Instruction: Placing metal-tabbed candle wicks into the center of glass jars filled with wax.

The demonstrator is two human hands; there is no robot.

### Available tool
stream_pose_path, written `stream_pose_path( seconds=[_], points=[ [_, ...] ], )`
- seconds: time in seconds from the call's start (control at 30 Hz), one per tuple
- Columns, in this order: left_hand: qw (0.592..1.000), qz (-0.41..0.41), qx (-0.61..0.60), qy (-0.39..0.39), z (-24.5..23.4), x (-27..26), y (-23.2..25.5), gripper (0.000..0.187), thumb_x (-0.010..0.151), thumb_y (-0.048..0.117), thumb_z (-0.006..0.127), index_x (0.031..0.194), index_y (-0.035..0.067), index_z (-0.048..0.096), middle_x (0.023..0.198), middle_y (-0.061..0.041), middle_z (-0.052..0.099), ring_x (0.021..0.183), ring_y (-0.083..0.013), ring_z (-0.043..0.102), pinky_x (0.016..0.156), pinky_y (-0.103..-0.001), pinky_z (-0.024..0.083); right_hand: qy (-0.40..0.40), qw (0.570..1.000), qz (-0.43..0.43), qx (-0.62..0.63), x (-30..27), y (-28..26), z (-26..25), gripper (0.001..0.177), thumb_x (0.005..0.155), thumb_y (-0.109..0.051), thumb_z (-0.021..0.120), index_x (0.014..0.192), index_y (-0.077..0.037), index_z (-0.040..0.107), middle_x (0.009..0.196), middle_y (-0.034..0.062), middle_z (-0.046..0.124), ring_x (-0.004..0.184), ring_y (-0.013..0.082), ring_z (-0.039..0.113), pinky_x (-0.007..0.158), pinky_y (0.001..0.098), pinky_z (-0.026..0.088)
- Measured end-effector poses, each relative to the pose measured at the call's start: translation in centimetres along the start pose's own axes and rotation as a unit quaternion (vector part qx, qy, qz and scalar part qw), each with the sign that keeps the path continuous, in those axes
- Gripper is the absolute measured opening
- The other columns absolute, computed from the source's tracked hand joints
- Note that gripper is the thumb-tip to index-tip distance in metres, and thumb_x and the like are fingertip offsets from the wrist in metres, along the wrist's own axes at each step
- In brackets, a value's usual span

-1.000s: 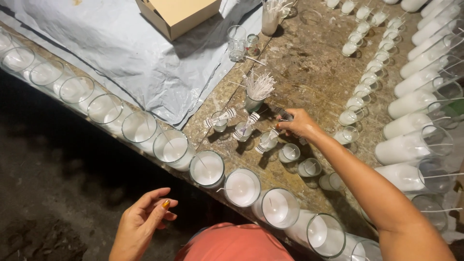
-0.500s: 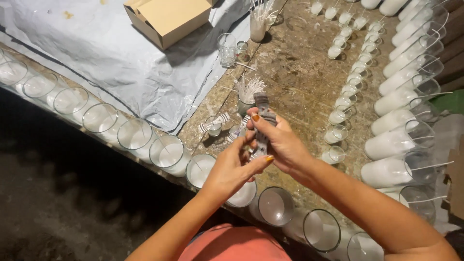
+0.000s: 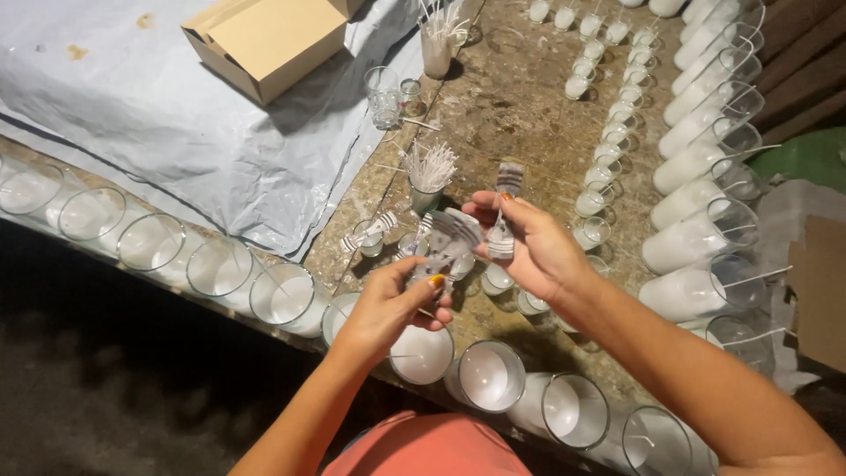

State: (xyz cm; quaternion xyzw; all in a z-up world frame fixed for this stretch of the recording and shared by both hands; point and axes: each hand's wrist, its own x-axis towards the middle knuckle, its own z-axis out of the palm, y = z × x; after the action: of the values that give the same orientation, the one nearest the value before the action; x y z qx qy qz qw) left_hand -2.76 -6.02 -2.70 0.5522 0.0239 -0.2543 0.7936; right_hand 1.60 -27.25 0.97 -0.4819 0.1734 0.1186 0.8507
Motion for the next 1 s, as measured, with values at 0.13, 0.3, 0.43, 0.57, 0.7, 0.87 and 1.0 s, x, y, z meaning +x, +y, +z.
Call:
stream_pose_path(
  seconds=[0.13,0.3,0.43,0.57,0.7,0.87,1.0],
  points=[
    [1.0,0.014,0.008,0.015,-1.6,-2.2,1.3,0.038,0.094,0.011,0.062,0.129,-0.005,0.064,0.081,-0.022,0.073,0.066,-0.0255,0.077,0.058,-0.036,0.068,0.016,0.984,-0.029,-0.174,2.8,0.1,-4.9,0.032,0.094,-0.028,0.068,0.117,-0.006,0.074,0.088,0.0071,0.072,0.078,0.0175,0.073,0.071,0.0297,0.061],
    [0.998,0.019,0.01,0.067,-4.1,-6.6,2.4,0.025,0.096,0.01,0.062,0.116,-0.005,0.066,0.085,-0.026,0.072,0.067,-0.0306,0.074,0.059,-0.036,0.063,0.07,0.934,-0.015,-0.351,3.8,-1.8,-5.7,0.016,0.098,0.007,0.061,0.11,-0.003,0.061,0.091,0.0181,0.078,0.069,0.0178,0.071,0.05,0.0229,0.055],
    [0.993,0.036,0.017,0.108,-5.6,-8.8,1.6,0.032,0.093,0.011,0.065,0.12,-0.007,0.067,0.082,-0.024,0.072,0.066,-0.032,0.075,0.057,-0.036,0.062,0.074,0.929,0.0,-0.362,4.8,-1.0,-7.5,0.007,0.105,-0.013,0.055,0.104,-0.009,0.06,0.09,0.0166,0.077,0.063,0.0204,0.07,0.045,0.0257,0.045],
    [0.984,0.018,0.013,0.176,-6.8,-10.7,0.5,0.027,0.093,0.007,0.065,0.115,-0.008,0.066,0.081,-0.029,0.073,0.064,-0.0359,0.073,0.057,-0.041,0.062,0.033,0.887,0.026,-0.46,4.3,-0.6,-8.4,0.015,0.107,-0.007,0.061,0.098,0.0,0.071,0.076,0.0126,0.069,0.055,0.0152,0.057,0.048,0.0218,0.044],
    [0.977,0.023,0.001,0.212,-7.6,-12.5,-0.4,0.019,0.094,0.005,0.065,0.11,-0.006,0.065,0.077,-0.028,0.069,0.063,-0.0357,0.07,0.054,-0.04,0.057,-0.016,0.868,0.001,-0.497,4.8,0.6,-10.0,0.005,0.1,-0.005,0.064,0.097,-0.003,0.068,0.083,0.0112,0.074,0.067,0.015,0.066,0.06,0.0247,0.052],
    [0.976,0.025,0.007,0.218,-8.5,-13.7,-1.4,0.023,0.095,0.007,0.063,0.111,-0.01,0.066,0.079,-0.03,0.072,0.065,-0.0365,0.071,0.056,-0.04,0.058,-0.019,0.86,-0.005,-0.51,5.8,1.4,-11.6,0.006,0.099,-0.005,0.065,0.095,-0.005,0.069,0.079,0.01,0.074,0.062,0.0118,0.063,0.05,0.0218,0.043],
    [0.974,0.014,0.001,0.227,-8.7,-13.9,-2.1,0.024,0.096,0.006,0.062,0.112,-0.011,0.065,0.08,-0.032,0.071,0.065,-0.0388,0.07,0.057,-0.042,0.057,-0.025,0.858,-0.001,-0.512,6.3,1.6,-12.7,0.009,0.099,-0.005,0.065,0.091,-0.005,0.069,0.078,0.0109,0.075,0.063,0.0123,0.065,0.051,0.0227,0.044]
  ],
)
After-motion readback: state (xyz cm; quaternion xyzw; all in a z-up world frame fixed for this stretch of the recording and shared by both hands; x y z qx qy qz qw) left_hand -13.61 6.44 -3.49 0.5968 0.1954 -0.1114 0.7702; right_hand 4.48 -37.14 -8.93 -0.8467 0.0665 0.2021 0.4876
